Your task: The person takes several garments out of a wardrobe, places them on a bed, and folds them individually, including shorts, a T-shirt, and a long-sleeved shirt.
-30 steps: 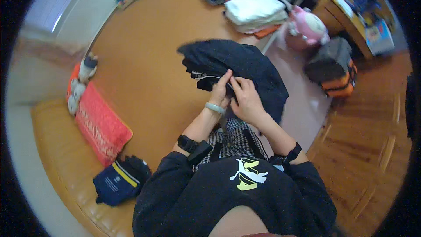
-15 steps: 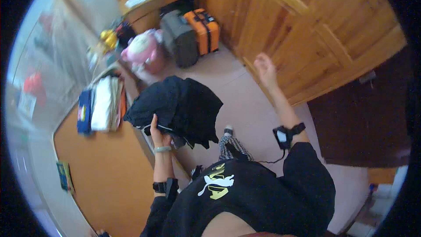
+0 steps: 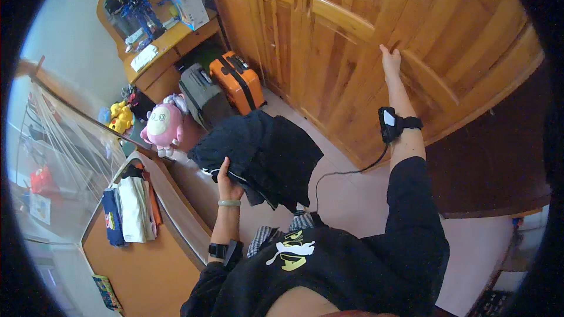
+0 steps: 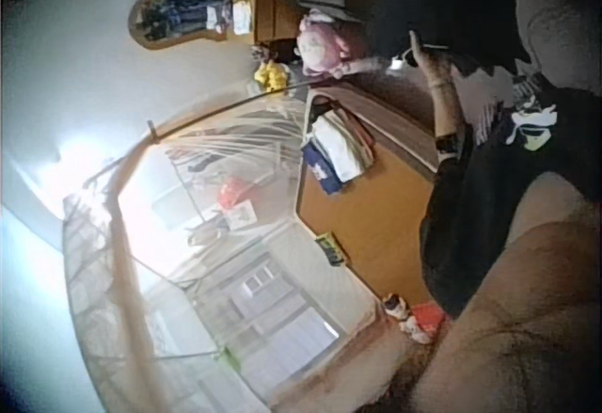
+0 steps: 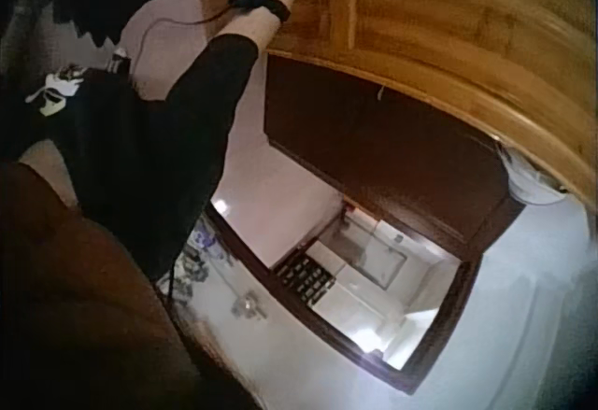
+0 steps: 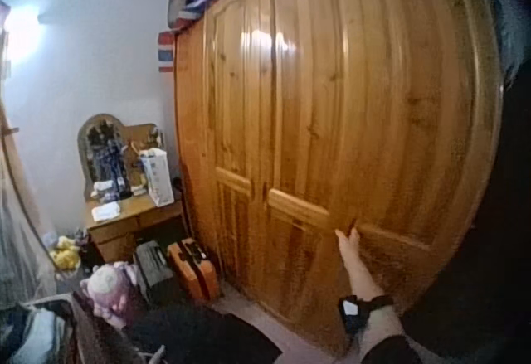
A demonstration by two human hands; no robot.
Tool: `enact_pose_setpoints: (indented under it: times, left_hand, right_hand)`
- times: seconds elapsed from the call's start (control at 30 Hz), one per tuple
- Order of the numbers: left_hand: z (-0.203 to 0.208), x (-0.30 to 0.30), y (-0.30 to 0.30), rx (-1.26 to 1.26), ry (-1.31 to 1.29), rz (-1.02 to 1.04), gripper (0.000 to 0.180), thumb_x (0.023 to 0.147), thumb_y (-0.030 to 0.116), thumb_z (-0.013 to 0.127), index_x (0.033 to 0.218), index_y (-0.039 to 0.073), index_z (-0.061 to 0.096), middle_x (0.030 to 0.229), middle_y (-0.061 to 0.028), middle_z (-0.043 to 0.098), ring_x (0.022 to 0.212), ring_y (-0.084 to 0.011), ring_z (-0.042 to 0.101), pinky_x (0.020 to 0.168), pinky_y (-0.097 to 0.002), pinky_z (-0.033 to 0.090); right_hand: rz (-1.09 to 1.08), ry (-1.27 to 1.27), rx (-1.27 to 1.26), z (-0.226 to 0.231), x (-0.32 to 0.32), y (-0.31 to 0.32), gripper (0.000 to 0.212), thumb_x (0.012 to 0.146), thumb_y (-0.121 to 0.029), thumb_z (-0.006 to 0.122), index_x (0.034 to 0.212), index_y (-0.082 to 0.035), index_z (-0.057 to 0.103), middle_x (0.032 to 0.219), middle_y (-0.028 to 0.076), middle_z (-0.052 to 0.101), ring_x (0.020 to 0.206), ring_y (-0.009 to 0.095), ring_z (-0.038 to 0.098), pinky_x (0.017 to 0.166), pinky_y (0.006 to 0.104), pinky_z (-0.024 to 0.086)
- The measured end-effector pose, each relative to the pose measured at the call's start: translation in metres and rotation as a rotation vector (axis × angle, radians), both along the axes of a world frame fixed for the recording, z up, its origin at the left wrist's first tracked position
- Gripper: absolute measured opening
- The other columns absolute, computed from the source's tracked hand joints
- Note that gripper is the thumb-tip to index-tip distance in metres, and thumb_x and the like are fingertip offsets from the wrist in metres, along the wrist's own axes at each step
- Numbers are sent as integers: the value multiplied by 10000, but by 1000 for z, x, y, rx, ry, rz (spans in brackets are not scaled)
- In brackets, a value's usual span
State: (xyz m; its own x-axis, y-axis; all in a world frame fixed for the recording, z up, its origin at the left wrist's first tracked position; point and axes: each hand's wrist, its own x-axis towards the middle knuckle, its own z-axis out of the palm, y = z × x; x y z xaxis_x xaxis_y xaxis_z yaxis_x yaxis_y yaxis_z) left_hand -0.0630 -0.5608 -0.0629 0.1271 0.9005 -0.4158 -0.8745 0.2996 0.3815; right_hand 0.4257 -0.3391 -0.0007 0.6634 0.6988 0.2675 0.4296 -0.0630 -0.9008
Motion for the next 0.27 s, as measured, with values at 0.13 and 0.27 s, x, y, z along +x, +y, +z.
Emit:
enact_pose_setpoints:
  times: [0.13,0.27]
  left_hand:
    - [-7,-9,27,8,11,-19,344,774,236,475,1040,18,464,1036,-91,513,932,-243,493,847,-357,356]
    - [-9,-14,37,3,86,-69,361,774,235,476,1053,8,452,1043,-91,510,939,-243,489,859,-354,348]
  right_hand:
    - [-320,-66,30,9,-17,23,515,644,-316,593,969,61,460,973,177,495,924,250,455,798,317,333]
    - [-318,-16,-11,21,-38,0,731,632,-342,613,1154,64,303,1247,194,207,1140,312,227,927,316,222]
